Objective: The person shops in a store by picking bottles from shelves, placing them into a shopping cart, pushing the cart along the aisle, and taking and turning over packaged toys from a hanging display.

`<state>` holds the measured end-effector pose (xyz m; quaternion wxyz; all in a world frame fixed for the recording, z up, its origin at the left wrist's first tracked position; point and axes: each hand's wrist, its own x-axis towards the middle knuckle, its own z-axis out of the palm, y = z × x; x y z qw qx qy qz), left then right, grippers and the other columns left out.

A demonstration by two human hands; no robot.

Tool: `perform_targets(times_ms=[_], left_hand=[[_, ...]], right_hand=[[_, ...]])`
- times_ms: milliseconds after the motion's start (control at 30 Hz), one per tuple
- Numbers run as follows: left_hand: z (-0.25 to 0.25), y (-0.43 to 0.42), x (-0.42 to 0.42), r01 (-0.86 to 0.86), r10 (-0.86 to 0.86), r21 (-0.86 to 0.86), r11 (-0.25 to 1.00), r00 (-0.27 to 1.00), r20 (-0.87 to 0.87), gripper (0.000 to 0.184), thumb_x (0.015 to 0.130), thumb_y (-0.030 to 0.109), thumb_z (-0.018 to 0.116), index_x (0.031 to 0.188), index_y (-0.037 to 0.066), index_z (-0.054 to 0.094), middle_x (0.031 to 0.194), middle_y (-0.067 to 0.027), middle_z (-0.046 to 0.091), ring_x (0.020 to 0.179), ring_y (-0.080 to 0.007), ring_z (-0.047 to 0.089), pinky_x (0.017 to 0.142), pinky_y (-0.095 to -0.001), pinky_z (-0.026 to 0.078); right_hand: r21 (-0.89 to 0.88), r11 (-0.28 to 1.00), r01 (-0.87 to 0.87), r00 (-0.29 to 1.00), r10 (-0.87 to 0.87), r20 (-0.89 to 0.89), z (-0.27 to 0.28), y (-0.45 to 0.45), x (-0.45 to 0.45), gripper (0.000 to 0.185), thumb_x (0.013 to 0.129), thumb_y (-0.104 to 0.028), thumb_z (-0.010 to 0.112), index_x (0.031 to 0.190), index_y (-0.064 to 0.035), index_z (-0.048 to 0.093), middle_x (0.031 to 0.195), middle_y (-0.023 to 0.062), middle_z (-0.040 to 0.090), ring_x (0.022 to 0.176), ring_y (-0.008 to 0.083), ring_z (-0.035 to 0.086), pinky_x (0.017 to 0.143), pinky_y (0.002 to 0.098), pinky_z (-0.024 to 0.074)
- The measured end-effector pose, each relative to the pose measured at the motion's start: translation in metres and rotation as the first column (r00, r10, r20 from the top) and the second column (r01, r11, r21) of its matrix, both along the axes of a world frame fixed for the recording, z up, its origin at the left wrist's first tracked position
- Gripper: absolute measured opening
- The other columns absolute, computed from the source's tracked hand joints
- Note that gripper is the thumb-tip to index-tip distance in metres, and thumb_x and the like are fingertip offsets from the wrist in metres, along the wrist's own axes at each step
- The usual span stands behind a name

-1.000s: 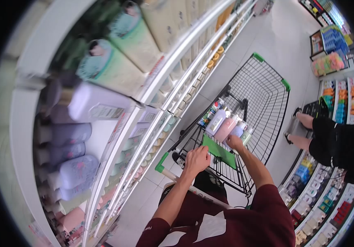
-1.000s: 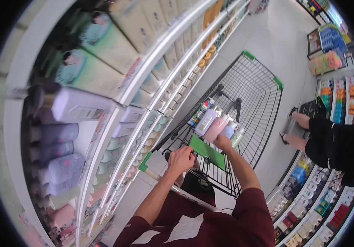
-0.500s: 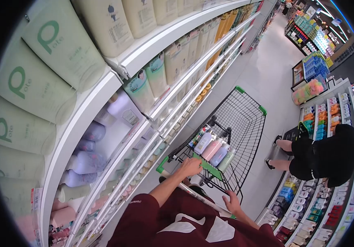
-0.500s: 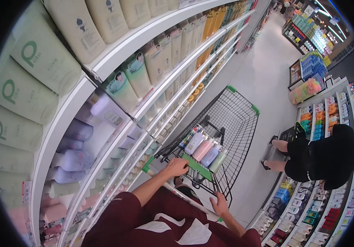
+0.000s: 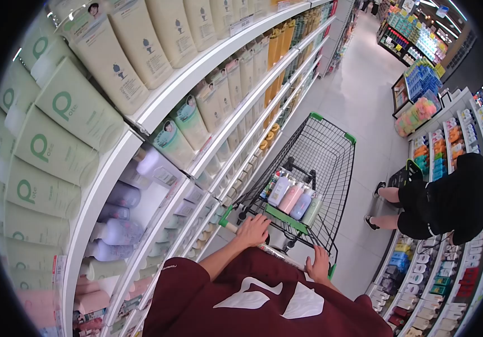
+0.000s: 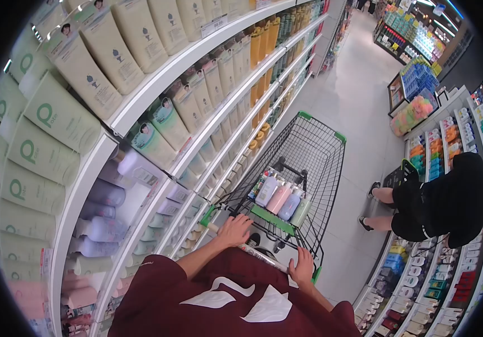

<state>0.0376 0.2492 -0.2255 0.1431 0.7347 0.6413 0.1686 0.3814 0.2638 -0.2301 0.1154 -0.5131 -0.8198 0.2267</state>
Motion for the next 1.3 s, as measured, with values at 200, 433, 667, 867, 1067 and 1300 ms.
perform_targets(times_ms=[200,433,667,867,1067,1300], left_hand=[[-0.005,0.051,0.004,-0.037,0.035,0.03,0.999,0.998,0.05,0.039,0.082,0.02,0.062,0.118,0.006,0.063,0.116,-0.0087,0.058,0.115,-0.0246,0.054,0.089,-0.0449,0.046],[-0.014,0.111,0.012,-0.076,0.071,0.042,0.996,0.992,0.104,0.041,0.077,0.017,0.061,0.118,0.008,0.062,0.118,-0.0101,0.059,0.116,-0.027,0.056,0.085,-0.0466,0.05],[-0.015,0.178,0.015,-0.057,0.059,-0.013,0.998,0.991,0.118,0.043,0.079,0.014,0.059,0.121,0.007,0.061,0.117,-0.0113,0.059,0.114,-0.0288,0.057,0.089,-0.045,0.051],[-0.015,0.236,0.003,-0.045,0.042,0.026,0.999,0.994,0.099,0.039,0.078,0.012,0.06,0.117,0.007,0.061,0.116,-0.0116,0.059,0.114,-0.03,0.057,0.089,-0.0451,0.052],[-0.012,0.297,-0.014,0.02,-0.02,0.0,1.0,0.997,0.077,0.041,0.079,0.013,0.058,0.119,0.007,0.059,0.119,-0.0133,0.059,0.117,-0.0312,0.056,0.09,-0.0451,0.053],[-0.011,0.363,-0.055,0.175,-0.165,-0.073,0.982,0.979,0.118,0.053,0.081,0.023,0.06,0.132,0.008,0.057,0.133,-0.0119,0.056,0.131,-0.027,0.048,0.098,-0.0496,0.043]], right_hand=[[0.049,0.999,0.008,1.0,-0.009,0.007,-0.009,0.053,0.007,0.06,0.08,-0.017,0.062,0.136,-0.0015,0.048,0.134,0.021,0.052,0.127,0.0381,0.046,0.107,0.0477,0.0364],[0.058,0.998,0.027,1.0,-0.028,0.01,-0.003,0.121,0.011,0.056,0.079,-0.017,0.061,0.133,-0.0026,0.052,0.131,0.0194,0.055,0.126,0.0368,0.049,0.107,0.0468,0.0385],[0.029,0.995,0.096,0.995,-0.095,-0.01,-0.006,0.19,0.013,0.054,0.078,-0.016,0.06,0.131,-0.0055,0.055,0.133,0.0151,0.057,0.128,0.0326,0.05,0.107,0.0474,0.0384],[0.042,0.984,0.173,0.983,-0.17,-0.067,-0.01,0.241,0.0,0.047,0.079,-0.015,0.06,0.125,-0.0066,0.059,0.128,0.0146,0.062,0.123,0.0322,0.055,0.106,0.0456,0.0403],[0.003,0.983,0.181,0.977,-0.18,-0.113,-0.004,0.292,-0.016,0.047,0.078,-0.014,0.058,0.124,-0.0036,0.06,0.127,0.0176,0.061,0.119,0.0357,0.056,0.1,0.0455,0.0469],[-0.039,0.983,0.177,0.98,-0.18,-0.082,0.0,0.354,-0.023,0.05,0.08,-0.014,0.058,0.129,-0.0043,0.057,0.132,0.0175,0.058,0.125,0.0341,0.053,0.105,0.0417,0.0444]])
